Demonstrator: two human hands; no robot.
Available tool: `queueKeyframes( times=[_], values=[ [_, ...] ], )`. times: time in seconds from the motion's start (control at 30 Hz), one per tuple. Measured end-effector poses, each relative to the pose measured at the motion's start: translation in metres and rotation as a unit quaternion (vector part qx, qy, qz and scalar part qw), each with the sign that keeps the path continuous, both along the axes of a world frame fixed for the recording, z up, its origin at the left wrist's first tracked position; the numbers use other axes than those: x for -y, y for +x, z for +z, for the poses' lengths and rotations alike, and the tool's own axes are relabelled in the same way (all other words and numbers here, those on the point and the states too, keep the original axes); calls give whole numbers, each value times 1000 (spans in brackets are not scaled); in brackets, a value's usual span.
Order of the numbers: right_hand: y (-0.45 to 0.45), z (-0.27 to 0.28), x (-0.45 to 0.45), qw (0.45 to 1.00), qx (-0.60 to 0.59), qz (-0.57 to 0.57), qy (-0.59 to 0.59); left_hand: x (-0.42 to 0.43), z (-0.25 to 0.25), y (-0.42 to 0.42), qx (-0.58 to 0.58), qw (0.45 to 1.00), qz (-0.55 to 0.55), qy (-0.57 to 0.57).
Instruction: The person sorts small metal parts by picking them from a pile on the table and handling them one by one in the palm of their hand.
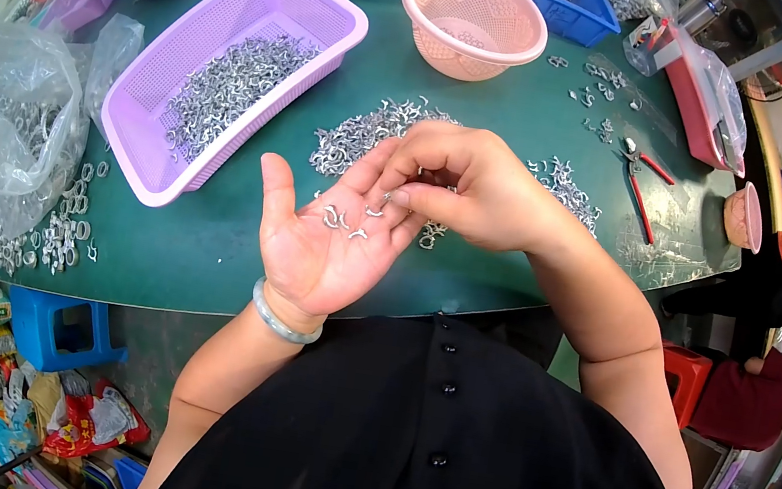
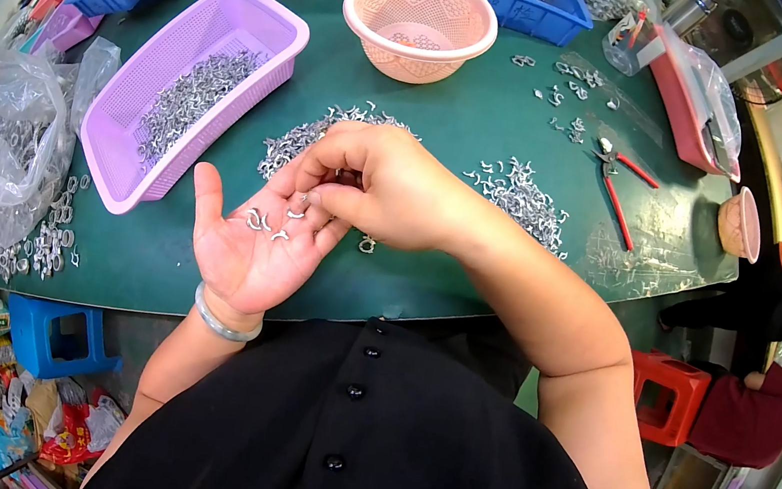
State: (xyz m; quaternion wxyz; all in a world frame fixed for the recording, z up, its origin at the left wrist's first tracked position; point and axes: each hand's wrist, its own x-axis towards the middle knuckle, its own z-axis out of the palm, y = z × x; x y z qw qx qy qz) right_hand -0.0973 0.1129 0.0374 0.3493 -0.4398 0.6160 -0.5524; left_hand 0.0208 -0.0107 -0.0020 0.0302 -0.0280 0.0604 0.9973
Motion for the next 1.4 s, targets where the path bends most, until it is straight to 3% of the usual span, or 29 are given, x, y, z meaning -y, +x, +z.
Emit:
queueKeyframes(
  times=[0.1, 0.2, 0.37, 0.47, 0.57, 0.67, 1.0, 1.1, 1.23, 1.4],
  values=[
    [-2, -2, -2, 998, -63, 5, -8, 0, 0, 0, -3, 1000, 0, 3],
    [-2, 3, -2, 990, 142, -10, -2, 1, -1, 1, 0, 1000, 3, 19],
    [-8, 8, -7, 982, 170, -82, 24, 3, -3, 3, -11, 1000, -6, 23],
    [-8, 6, -9, 988, 142, -54, 31, 1, 0, 2, -4, 1000, -2, 27],
    [3, 0, -6, 998, 40, -39, -2, 0, -2, 2, -8, 1000, 0, 25],
    [3, -5, -6, 983, -176, -46, 5, 2, -5, 2, -20, 1000, -7, 16],
    [4, -4, -7, 991, -127, -48, 0, -1, -1, 3, -17, 999, 6, 28],
    [4, -1, -7, 995, 91, -37, -1, 0, -2, 2, -19, 999, 10, 35],
    [2, 9, -7, 977, 210, -33, -1, 4, -7, 3, -22, 1000, 1, 21],
    [7, 4, -4, 996, 80, -6, 33, -1, 1, 1, 35, 999, 18, 14]
  ],
)
